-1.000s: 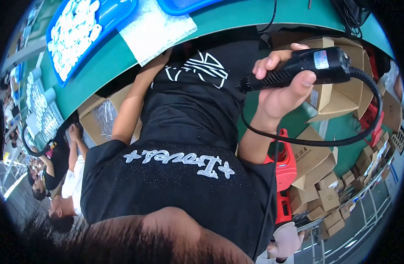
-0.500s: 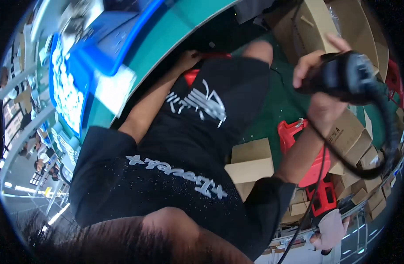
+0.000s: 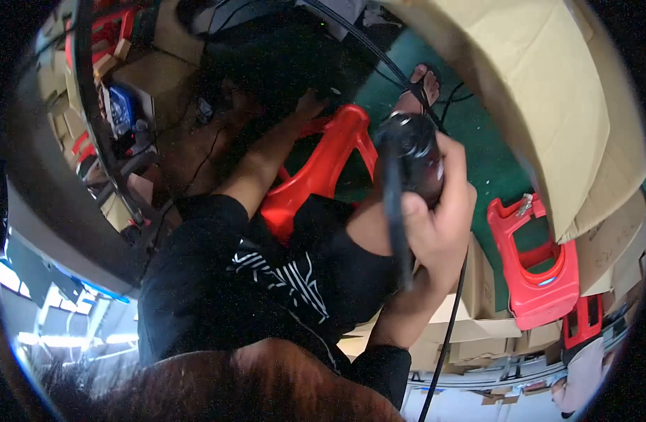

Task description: Use an electric screwdriver to assemble small white electronic components at a factory workbench.

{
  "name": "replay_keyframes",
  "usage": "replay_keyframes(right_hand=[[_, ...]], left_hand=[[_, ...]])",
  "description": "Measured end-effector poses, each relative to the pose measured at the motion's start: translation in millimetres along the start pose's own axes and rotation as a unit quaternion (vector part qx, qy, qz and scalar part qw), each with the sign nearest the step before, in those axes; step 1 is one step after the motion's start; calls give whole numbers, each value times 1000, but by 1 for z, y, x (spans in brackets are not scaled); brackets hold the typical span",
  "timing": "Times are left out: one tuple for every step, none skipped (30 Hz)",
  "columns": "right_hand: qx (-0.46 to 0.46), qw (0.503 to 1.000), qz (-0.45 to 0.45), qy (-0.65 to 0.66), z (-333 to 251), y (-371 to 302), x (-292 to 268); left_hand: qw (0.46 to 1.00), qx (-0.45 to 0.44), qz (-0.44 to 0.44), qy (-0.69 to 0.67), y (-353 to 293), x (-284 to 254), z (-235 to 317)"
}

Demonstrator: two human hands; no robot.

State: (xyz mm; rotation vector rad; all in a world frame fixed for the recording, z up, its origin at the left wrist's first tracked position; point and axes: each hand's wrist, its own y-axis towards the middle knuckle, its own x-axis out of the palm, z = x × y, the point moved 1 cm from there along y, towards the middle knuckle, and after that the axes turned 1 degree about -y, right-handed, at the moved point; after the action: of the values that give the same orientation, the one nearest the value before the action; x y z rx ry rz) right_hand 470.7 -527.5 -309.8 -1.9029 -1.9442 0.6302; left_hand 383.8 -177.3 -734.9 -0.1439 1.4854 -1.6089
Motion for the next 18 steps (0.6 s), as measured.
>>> replay_keyframes(right_hand=[[20, 999, -1, -31, -6, 0, -6], [35, 997, -6, -64, -9, 1, -8], [49, 994, -13, -98, -9, 3, -7], [46, 994, -11, -99, -10, 7, -5], [46, 992, -17, -114, -10, 13, -2], [38, 991, -19, -127, -18, 11, 0], [28, 990, -24, -137, -26, 9, 2], [15, 989, -32, -145, -34, 6, 5], [19, 986, -36, -162, -25, 11, 5], [39, 980, -15, -192, -11, 11, -4], [50, 978, 3, -203, -6, 9, -5], [63, 977, -6, -205, 0, 7, -7], [45, 980, -51, -189, -14, 6, 6], [33, 979, -71, -186, -17, 2, 16], [22, 978, -91, -184, -19, -2, 27], [21, 978, -92, -186, -25, -7, 35], [-15, 972, -87, -216, -34, -12, 43], [-50, 965, -86, -243, -38, -19, 50]], left_hand=[[999, -17, 29, 2, 4, 11, 12], [998, -32, 62, -2, 9, 23, 23], [994, -49, 97, -8, 13, 31, 32], [991, -79, 109, 7, 19, 37, 37], [986, -111, 122, 21, 22, 38, 39], [983, -99, 151, -13, 25, 34, 41], [977, -95, 189, -32, 32, 22, 43], [968, -92, 230, -51, 39, 4, 42], [969, -7, 236, -71, 22, 21, 49], [968, 90, 211, -101, -14, 49, 77], [986, -47, -83, -134, -61, -25, 154], [985, -36, -107, -132, -52, -3, 161], [986, -16, -57, -153, -58, -29, 153], [985, 5, -21, -171, -61, -35, 141], [982, 26, 13, -189, -62, -36, 125], [976, 51, 39, -207, -61, -30, 110], [969, 77, 62, -227, -61, -22, 100], [960, 100, 87, -246, -59, -12, 82]])
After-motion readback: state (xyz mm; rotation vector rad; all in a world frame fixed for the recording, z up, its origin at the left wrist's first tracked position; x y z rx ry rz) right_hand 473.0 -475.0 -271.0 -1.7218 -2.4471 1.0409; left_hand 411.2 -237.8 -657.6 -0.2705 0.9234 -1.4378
